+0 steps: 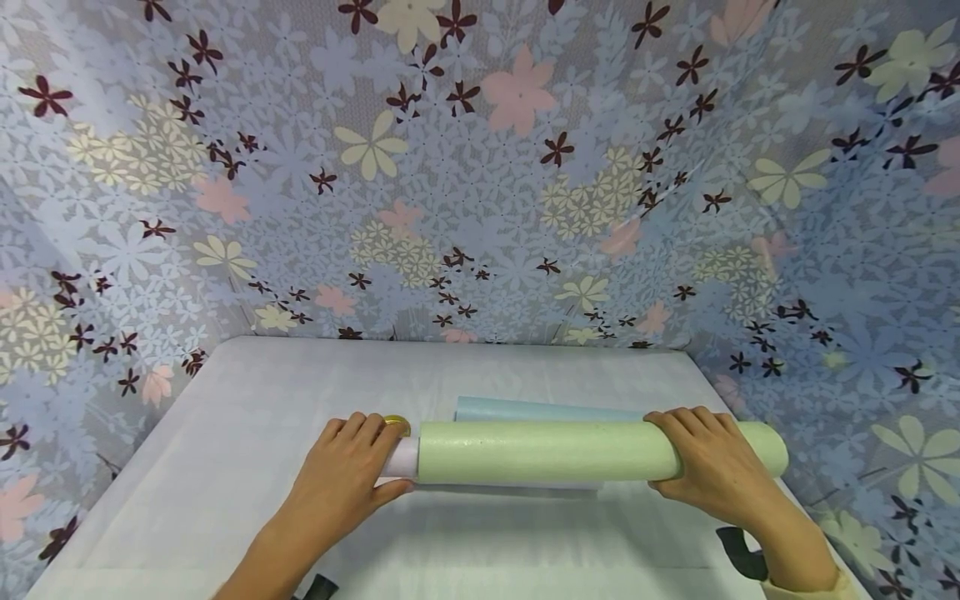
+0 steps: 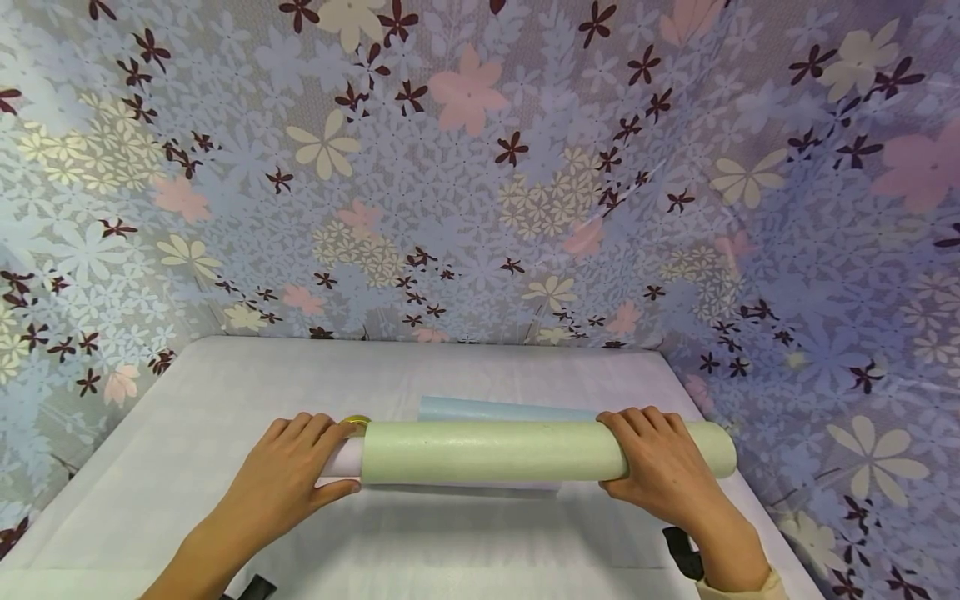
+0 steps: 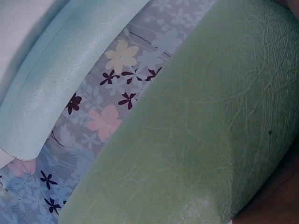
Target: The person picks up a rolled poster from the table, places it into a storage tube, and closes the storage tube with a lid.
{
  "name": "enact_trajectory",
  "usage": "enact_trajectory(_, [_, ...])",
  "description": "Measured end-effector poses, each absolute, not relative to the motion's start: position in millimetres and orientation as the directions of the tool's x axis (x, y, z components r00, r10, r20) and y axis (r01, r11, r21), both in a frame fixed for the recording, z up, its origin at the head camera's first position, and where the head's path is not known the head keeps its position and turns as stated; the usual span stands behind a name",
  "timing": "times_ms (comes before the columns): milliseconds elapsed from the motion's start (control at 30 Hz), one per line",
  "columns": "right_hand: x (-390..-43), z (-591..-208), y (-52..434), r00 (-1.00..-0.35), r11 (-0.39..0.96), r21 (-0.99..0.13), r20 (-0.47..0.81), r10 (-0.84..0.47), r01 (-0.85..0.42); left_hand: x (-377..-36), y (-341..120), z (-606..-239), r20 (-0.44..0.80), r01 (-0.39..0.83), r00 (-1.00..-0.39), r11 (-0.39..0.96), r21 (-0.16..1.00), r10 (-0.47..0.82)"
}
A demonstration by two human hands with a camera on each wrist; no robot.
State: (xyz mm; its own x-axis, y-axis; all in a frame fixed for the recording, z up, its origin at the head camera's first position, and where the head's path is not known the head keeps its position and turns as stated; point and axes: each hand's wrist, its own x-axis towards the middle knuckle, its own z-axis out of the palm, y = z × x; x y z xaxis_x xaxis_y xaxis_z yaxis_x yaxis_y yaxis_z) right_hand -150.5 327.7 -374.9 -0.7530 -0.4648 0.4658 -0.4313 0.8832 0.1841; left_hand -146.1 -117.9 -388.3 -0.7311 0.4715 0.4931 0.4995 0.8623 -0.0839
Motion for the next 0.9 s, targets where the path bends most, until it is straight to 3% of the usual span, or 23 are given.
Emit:
enact_trajectory(367, [-150.2,-374.2,329.4,-0.778,0.894,0.174,0.442,-0.446,-0.413,-137.8,-145.4,-378.9,0.513,0.424,-0.78,0.906,0.011,0.359])
enact_trajectory(900, [-150.0,-373.4,331.2,-0.805,0.906,0.146,0.419,-0.42,-0.396,-134.3,-183.1,-389.3,0.655,0.515,-0.683,0.849,0.115,0.325])
